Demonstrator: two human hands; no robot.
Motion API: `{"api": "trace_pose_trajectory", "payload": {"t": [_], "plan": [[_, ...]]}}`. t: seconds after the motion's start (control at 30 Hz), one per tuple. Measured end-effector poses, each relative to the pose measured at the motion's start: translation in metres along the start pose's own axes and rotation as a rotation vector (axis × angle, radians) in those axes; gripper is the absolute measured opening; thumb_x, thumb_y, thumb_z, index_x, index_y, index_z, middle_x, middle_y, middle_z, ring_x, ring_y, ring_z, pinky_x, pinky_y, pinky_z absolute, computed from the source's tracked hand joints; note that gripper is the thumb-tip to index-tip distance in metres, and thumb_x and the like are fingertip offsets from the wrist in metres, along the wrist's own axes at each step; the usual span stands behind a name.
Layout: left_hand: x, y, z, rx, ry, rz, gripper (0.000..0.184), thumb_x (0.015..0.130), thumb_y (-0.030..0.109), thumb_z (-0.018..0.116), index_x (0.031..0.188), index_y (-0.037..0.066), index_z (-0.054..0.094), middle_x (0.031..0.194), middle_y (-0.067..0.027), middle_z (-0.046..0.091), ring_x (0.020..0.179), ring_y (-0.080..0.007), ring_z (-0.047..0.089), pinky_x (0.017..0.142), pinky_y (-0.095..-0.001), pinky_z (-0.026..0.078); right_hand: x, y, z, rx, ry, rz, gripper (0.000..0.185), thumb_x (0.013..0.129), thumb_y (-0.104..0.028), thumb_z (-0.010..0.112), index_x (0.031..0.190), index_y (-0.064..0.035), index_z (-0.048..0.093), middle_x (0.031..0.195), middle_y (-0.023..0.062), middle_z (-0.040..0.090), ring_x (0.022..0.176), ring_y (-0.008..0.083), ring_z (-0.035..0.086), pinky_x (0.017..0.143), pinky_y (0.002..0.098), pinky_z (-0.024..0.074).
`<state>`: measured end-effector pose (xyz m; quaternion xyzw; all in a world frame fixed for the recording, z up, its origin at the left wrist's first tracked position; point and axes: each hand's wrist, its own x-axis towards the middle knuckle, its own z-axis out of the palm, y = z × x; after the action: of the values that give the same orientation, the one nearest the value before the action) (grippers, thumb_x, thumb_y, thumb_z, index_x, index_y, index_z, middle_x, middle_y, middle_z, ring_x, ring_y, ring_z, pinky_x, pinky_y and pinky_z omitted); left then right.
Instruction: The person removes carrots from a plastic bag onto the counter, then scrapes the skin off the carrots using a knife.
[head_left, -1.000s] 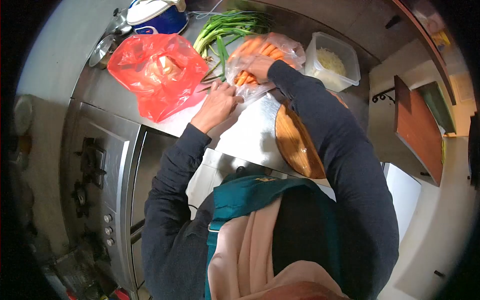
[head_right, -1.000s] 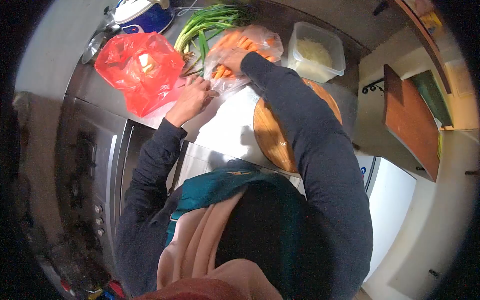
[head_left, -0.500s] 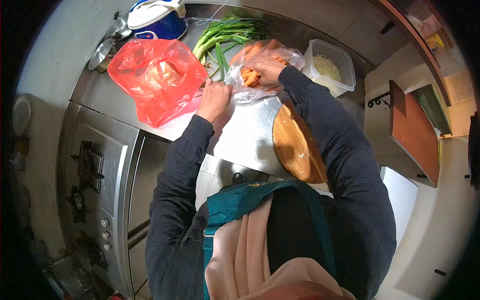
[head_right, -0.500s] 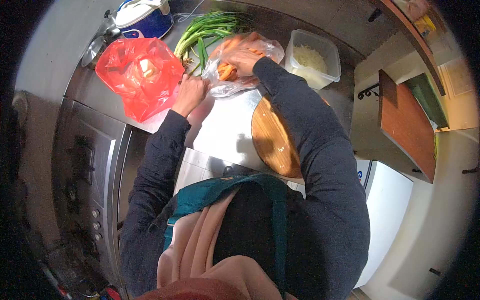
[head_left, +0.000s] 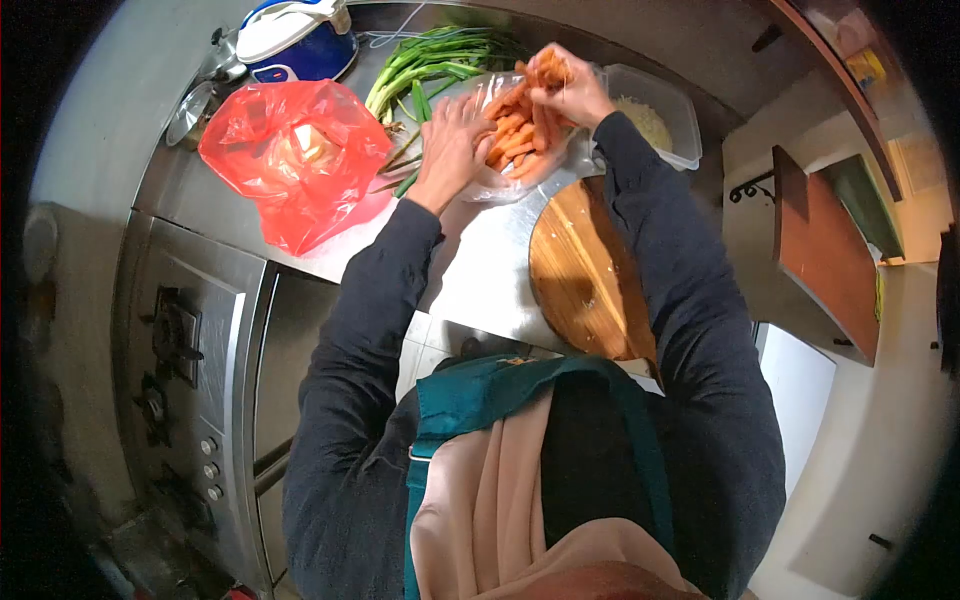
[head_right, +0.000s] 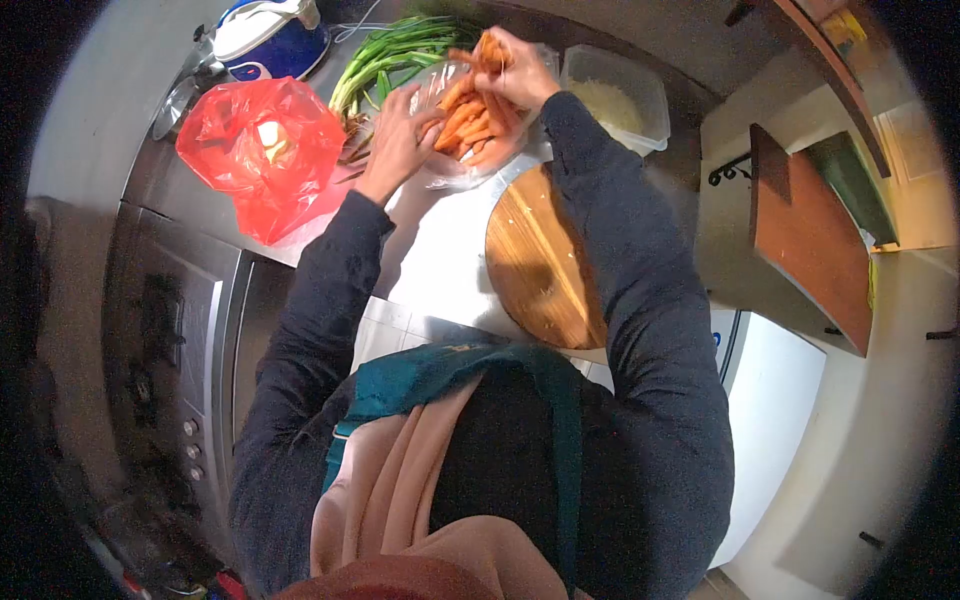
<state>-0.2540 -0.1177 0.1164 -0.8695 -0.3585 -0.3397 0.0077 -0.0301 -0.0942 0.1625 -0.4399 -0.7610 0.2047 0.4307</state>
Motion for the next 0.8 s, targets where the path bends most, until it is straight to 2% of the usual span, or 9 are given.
{"api": "trace_pose_trajectory", "payload": {"t": [0.03,0.13,0.27,0.3,0.47,0.6,0.63,0.73,0.8], "plan": [[0.006,0.005,0.002,0.108,-0.211,-0.117,0.038,0.076,0.019,0.061,0.112,0.011,0.057,0.129,-0.0207,0.037,0.115,-0.0396,0.037,0.092,-0.0475,0.038,0.001,0.000,-0.003,-0.025,0.050,0.007,0.028,0.069,-0.007,0.069,0.092,-0.0073,0.051,0.085,-0.0021,0.053,0.081,0.0065,0.051,0.074,0.0237,0.0438],[0.015,-0.016,0.035,0.161,-0.281,-0.221,0.027,0.075,0.017,0.061,0.102,0.018,0.064,0.127,-0.0155,0.039,0.116,-0.0427,0.036,0.082,-0.0569,0.041,0.003,0.001,-0.008,0.031,0.111,-0.041,0.030,0.071,-0.011,0.071,0.095,-0.0064,0.053,0.087,-0.0004,0.058,0.080,0.0072,0.054,0.075,0.0241,0.0459],[0.021,-0.028,0.037,-0.031,-0.366,-0.211,0.037,0.077,0.009,0.051,0.113,0.016,0.058,0.133,-0.0181,0.035,0.097,-0.0418,0.054,0.081,-0.0457,0.047,0.003,-0.013,-0.015,0.268,0.240,-0.104,0.022,0.075,-0.005,0.066,0.095,-0.0033,0.057,0.090,0.0069,0.063,0.084,0.0160,0.062,0.080,0.0281,0.0489],[0.019,-0.031,0.044,0.036,-0.275,-0.179,0.050,0.073,0.005,0.052,0.122,0.014,0.049,0.134,-0.0217,0.033,0.088,-0.0418,0.058,0.079,-0.0401,0.048,0.001,-0.032,-0.016,0.336,0.319,-0.028,0.022,0.073,-0.004,0.067,0.092,-0.0038,0.057,0.088,0.0058,0.062,0.082,0.0154,0.061,0.078,0.0287,0.0486],[0.022,-0.027,0.030,-0.018,-0.201,-0.191,0.062,0.066,0.001,0.060,0.125,0.013,0.044,0.130,-0.0283,0.034,0.092,-0.0412,0.057,0.078,-0.0416,0.049,-0.011,-0.060,-0.020,0.604,0.469,0.069,0.019,0.068,0.002,0.068,0.084,-0.0032,0.058,0.083,0.0036,0.061,0.075,0.0138,0.059,0.073,0.0285,0.0485],[0.014,-0.012,0.015,-0.030,-0.122,-0.145,0.055,0.072,0.005,0.060,0.124,0.012,0.045,0.130,-0.0265,0.036,0.111,-0.0376,0.046,0.091,-0.0411,0.041,-0.026,-0.072,-0.030,0.766,0.595,0.163,0.016,0.072,0.003,0.066,0.085,-0.0032,0.059,0.081,0.0034,0.060,0.076,0.0145,0.059,0.069,0.0296,0.0494],[0.012,-0.005,0.008,-0.012,-0.050,-0.119,0.052,0.074,0.007,0.059,0.124,0.010,0.045,0.130,-0.0254,0.036,0.118,-0.0366,0.040,0.097,-0.0405,0.036,-0.031,-0.067,-0.030,0.826,0.643,0.158,0.014,0.074,-0.002,0.065,0.086,-0.0016,0.059,0.081,0.0103,0.062,0.075,0.0197,0.061,0.068,0.0317,0.0505],[0.014,0.036,-0.010,-0.396,0.245,0.031,0.049,0.077,0.015,0.063,0.123,0.008,0.046,0.130,-0.0199,0.039,0.121,-0.0322,0.038,0.100,-0.0387,0.032,-0.053,-0.034,-0.044,0.734,0.560,0.075,0.017,0.076,0.000,0.062,0.092,0.0008,0.057,0.089,0.0101,0.062,0.084,0.0198,0.062,0.080,0.0297,0.0496],[0.021,0.066,-0.024,-0.403,0.257,0.087,0.056,0.076,0.024,0.067,0.123,0.004,0.044,0.128,-0.0168,0.043,0.118,-0.0308,0.042,0.098,-0.0381,0.034,-0.068,-0.038,-0.042,0.738,0.592,0.081,0.014,0.076,0.002,0.061,0.089,0.0035,0.057,0.089,0.0127,0.062,0.084,0.0216,0.062,0.080,0.0308,0.0501]]}}
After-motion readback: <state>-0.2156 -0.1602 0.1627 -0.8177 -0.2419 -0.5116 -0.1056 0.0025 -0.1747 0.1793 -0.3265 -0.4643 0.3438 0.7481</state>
